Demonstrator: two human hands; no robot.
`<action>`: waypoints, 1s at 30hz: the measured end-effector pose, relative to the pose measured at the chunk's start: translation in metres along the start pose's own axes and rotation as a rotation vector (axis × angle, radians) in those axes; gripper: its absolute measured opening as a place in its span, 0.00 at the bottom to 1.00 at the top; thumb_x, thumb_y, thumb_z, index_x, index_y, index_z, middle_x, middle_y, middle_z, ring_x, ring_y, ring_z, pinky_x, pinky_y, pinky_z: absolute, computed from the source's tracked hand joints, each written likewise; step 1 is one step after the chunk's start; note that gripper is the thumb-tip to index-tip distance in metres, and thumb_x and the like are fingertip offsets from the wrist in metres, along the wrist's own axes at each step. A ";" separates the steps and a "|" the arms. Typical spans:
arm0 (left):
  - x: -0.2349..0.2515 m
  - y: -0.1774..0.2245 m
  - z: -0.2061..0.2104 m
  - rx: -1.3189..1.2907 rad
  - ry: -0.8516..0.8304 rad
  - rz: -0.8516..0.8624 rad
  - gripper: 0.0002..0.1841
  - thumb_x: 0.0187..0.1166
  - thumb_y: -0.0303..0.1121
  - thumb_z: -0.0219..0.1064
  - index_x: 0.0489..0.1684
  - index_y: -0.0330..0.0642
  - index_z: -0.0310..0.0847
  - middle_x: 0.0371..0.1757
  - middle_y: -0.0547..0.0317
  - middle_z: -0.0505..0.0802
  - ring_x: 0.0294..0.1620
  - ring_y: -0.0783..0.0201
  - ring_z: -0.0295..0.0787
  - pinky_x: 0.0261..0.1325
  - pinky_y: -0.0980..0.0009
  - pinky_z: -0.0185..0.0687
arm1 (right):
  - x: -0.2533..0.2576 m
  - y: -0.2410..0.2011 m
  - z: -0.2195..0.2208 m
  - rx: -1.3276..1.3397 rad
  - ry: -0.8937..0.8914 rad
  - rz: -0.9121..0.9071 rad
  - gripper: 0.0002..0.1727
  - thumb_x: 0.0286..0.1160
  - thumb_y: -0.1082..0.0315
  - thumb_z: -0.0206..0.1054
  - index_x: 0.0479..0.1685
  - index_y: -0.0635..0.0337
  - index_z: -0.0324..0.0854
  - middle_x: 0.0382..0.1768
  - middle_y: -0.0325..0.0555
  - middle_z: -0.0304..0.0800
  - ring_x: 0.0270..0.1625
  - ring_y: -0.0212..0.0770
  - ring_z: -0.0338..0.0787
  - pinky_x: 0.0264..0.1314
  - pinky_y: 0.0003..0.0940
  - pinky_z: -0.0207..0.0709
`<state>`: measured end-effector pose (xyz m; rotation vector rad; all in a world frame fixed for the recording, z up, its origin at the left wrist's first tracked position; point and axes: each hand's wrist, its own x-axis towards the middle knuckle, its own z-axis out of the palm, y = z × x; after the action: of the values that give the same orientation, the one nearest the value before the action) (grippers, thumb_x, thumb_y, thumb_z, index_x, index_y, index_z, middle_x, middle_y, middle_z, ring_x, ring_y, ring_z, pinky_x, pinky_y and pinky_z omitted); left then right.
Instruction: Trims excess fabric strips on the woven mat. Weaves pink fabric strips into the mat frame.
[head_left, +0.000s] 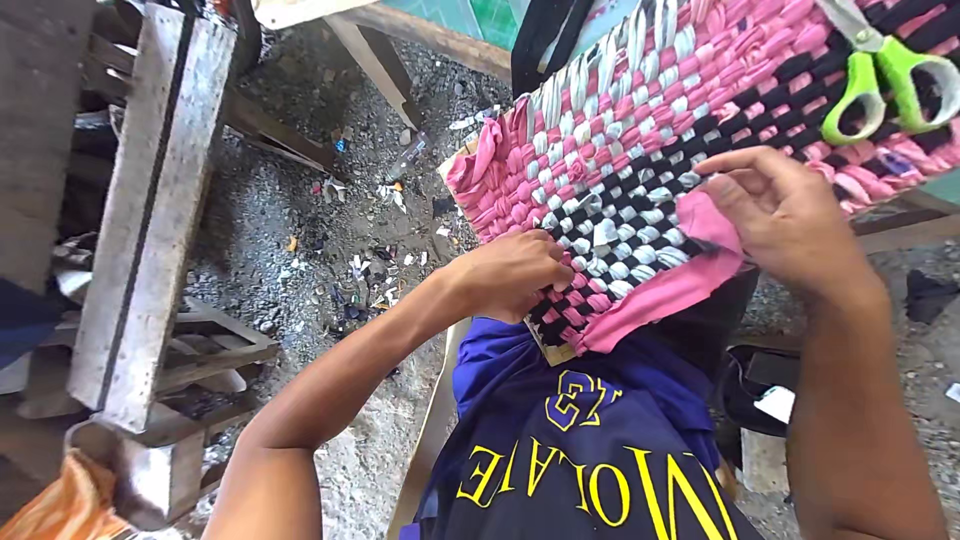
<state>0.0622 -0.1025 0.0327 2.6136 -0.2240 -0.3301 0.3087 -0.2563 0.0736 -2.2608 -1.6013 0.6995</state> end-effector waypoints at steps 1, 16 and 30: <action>0.003 0.004 -0.002 0.019 -0.045 -0.043 0.23 0.57 0.30 0.80 0.56 0.50 0.88 0.52 0.51 0.91 0.62 0.44 0.84 0.61 0.43 0.80 | -0.005 0.039 0.014 0.294 0.136 -0.117 0.26 0.90 0.56 0.57 0.70 0.73 0.74 0.48 0.55 0.88 0.45 0.33 0.89 0.49 0.23 0.82; -0.004 -0.007 0.018 0.113 0.120 0.122 0.18 0.64 0.37 0.70 0.53 0.49 0.92 0.53 0.48 0.90 0.60 0.44 0.84 0.56 0.47 0.80 | 0.000 0.069 0.024 0.442 0.040 0.003 0.24 0.69 0.66 0.78 0.66 0.51 0.83 0.40 0.47 0.92 0.36 0.39 0.91 0.41 0.41 0.88; 0.020 -0.023 0.010 0.123 0.060 0.311 0.07 0.67 0.35 0.69 0.27 0.41 0.88 0.36 0.51 0.93 0.44 0.48 0.92 0.47 0.49 0.83 | 0.008 0.076 0.025 0.557 0.002 0.008 0.25 0.68 0.72 0.77 0.68 0.51 0.82 0.38 0.47 0.93 0.34 0.37 0.93 0.41 0.36 0.90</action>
<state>0.0806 -0.0918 0.0090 2.6487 -0.6397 -0.1329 0.3577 -0.2761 0.0133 -1.8556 -1.2002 0.9980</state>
